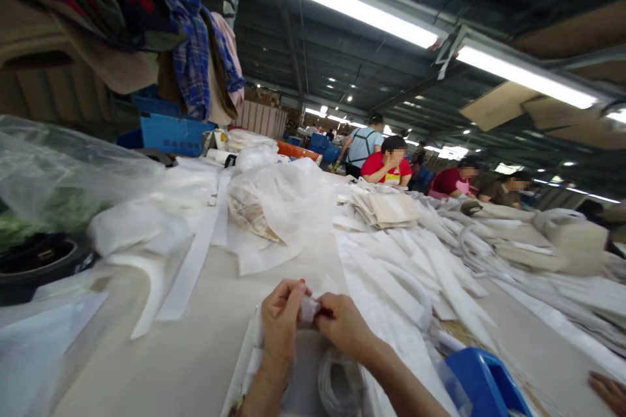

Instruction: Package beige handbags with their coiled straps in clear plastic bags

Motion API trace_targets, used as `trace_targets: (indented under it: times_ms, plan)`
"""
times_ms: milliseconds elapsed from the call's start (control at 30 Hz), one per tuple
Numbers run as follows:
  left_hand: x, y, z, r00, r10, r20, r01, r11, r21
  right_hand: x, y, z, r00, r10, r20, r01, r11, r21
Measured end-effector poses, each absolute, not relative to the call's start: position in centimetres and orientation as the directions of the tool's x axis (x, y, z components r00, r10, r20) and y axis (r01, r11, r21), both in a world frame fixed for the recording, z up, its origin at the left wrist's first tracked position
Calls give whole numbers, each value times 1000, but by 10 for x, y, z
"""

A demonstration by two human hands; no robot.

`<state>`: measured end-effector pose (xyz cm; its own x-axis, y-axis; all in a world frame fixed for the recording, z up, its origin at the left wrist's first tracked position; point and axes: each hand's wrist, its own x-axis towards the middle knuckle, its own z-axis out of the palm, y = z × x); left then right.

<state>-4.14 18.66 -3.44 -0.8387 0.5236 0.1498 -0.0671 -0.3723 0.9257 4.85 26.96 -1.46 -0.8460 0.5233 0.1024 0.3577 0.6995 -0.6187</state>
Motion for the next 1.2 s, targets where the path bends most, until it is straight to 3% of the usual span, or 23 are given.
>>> trace_targets:
  times_ms: [133, 200, 300, 367, 433, 567, 633, 700, 800, 867, 900, 967, 1100, 1200]
  plan:
    - [-45, 189, -37, -860, 498, 112, -70, -333, 940, 50, 274, -7, -823, 501, 268, 314, 794, -520]
    - [-45, 190, -38, -858, 511, 54, -99, -267, 959, 51, 277, 1, -791, 383, 478, 204, 901, -384]
    - [-44, 191, -40, -843, 537, -9, -134, -195, 972, 51, 281, 16, -620, 90, 779, 40, 996, -83]
    - [-43, 191, -41, -833, 554, 5, -119, -187, 975, 49, 285, 23, -517, -28, 855, -9, 1000, 27]
    - [-43, 191, -41, -822, 569, 21, -110, -194, 975, 46, 289, 24, -498, -56, 865, -25, 998, 50]
    - [-46, 195, -41, -778, 628, 19, -146, -210, 967, 36, 301, 13, -535, 14, 845, -8, 1000, -22]
    - [-46, 198, -41, -750, 661, 22, -164, -217, 962, 31, 309, 8, -480, 151, 864, 32, 988, -154]
    - [-46, 199, -41, -743, 669, 22, -177, -227, 958, 26, 314, 5, -400, 356, 845, 58, 930, -364]
    - [-46, 200, -42, -752, 659, 26, -186, -249, 951, 22, 315, 6, -442, 671, 595, 10, 667, -745]
    - [-46, 199, -42, -756, 654, 30, -187, -260, 947, 22, 310, 5, -625, 697, 352, -6, 447, -894]
    - [-46, 199, -42, -758, 652, 32, -186, -262, 947, 24, 306, 4, -701, 657, 277, 23, 409, -912]
    - [-46, 198, -41, -765, 643, 29, -184, -262, 948, 27, 299, 2, -761, 602, 242, 98, 475, -874]
    - [-48, 198, -40, -801, 598, 9, -182, -259, 949, 34, 304, 8, -643, 667, 378, 208, 626, -752]
    - [-49, 198, -41, -811, 585, 11, -181, -269, 946, 33, 328, 29, -468, 684, 560, 258, 712, -653]
